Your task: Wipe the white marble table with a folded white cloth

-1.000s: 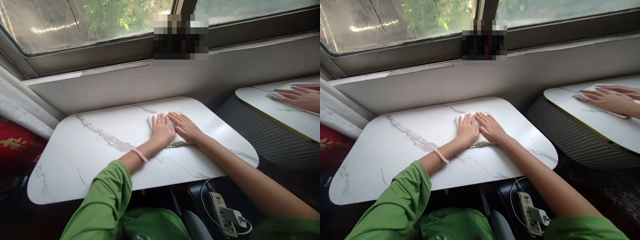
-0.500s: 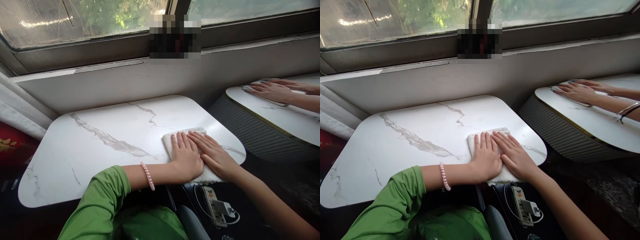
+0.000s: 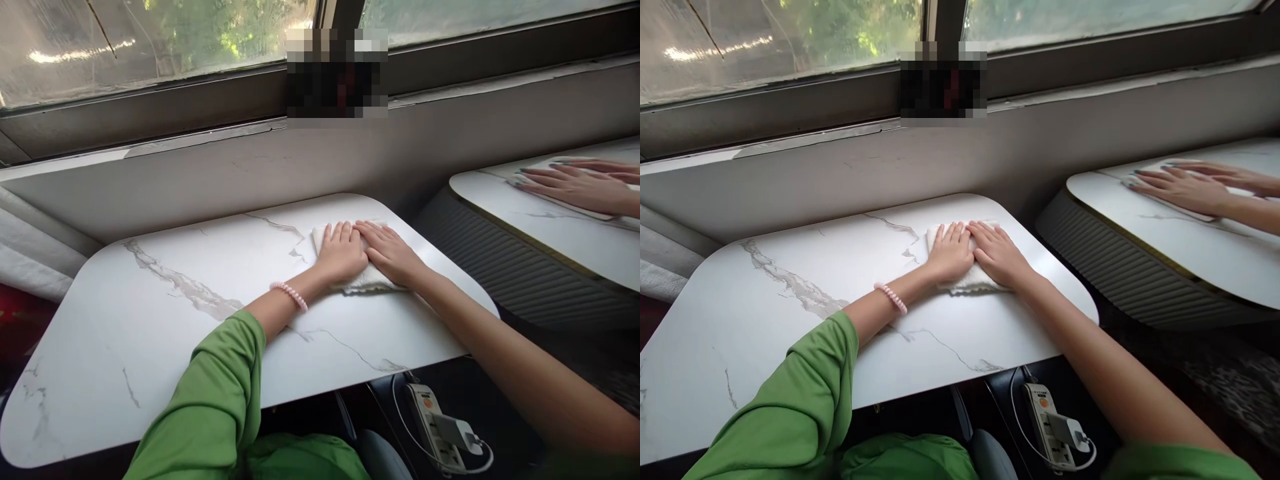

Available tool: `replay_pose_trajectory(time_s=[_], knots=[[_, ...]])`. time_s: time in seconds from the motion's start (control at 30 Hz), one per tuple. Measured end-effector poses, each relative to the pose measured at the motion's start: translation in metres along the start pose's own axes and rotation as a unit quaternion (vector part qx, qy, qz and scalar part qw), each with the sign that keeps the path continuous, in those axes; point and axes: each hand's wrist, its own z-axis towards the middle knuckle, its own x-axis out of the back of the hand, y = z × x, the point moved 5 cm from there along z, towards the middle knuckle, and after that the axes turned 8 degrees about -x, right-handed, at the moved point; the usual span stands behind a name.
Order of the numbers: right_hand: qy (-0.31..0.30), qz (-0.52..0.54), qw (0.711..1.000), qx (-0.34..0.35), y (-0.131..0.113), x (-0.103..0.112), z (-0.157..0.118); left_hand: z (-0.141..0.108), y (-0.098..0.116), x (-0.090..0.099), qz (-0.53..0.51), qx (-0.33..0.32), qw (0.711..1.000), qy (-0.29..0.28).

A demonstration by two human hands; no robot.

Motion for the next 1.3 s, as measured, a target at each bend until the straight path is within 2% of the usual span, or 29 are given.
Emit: replay_pose_trajectory(time_s=[0.17,0.33,0.47,0.6,0.73,0.87,1.1,1.2,1.3], knots=[[0.02,0.033,0.999,0.0,0.011,-0.011,0.06,0.043,-0.039,0.003,0.022,0.013,0.999,0.033],[0.029,0.054,0.998,0.007,0.015,-0.019,0.101,0.067,-0.065,0.005,0.034,0.034,0.997,0.067],[0.03,0.056,0.998,0.016,0.017,-0.023,0.112,0.072,-0.071,0.006,0.037,0.049,0.994,0.086],[0.023,0.038,0.999,0.02,0.017,-0.025,0.104,0.066,-0.067,0.005,0.035,0.054,0.994,0.083],[0.017,0.02,0.999,0.022,0.014,-0.021,0.082,0.05,-0.052,0.004,0.035,0.055,0.995,0.072],[0.002,0.002,0.999,0.032,0.012,-0.011,0.042,0.023,-0.022,0.002,0.036,0.036,0.997,0.06],[0.007,0.019,0.999,0.024,0.021,0.018,-0.062,-0.029,0.063,-0.004,0.033,-0.012,0.998,0.05],[0.007,0.017,1.0,0.017,0.034,0.029,-0.104,-0.042,0.1,-0.009,0.04,-0.039,0.998,0.04],[0.006,0.022,1.0,0.003,0.048,0.037,-0.135,-0.05,0.127,-0.012,0.042,-0.063,0.996,0.038]])
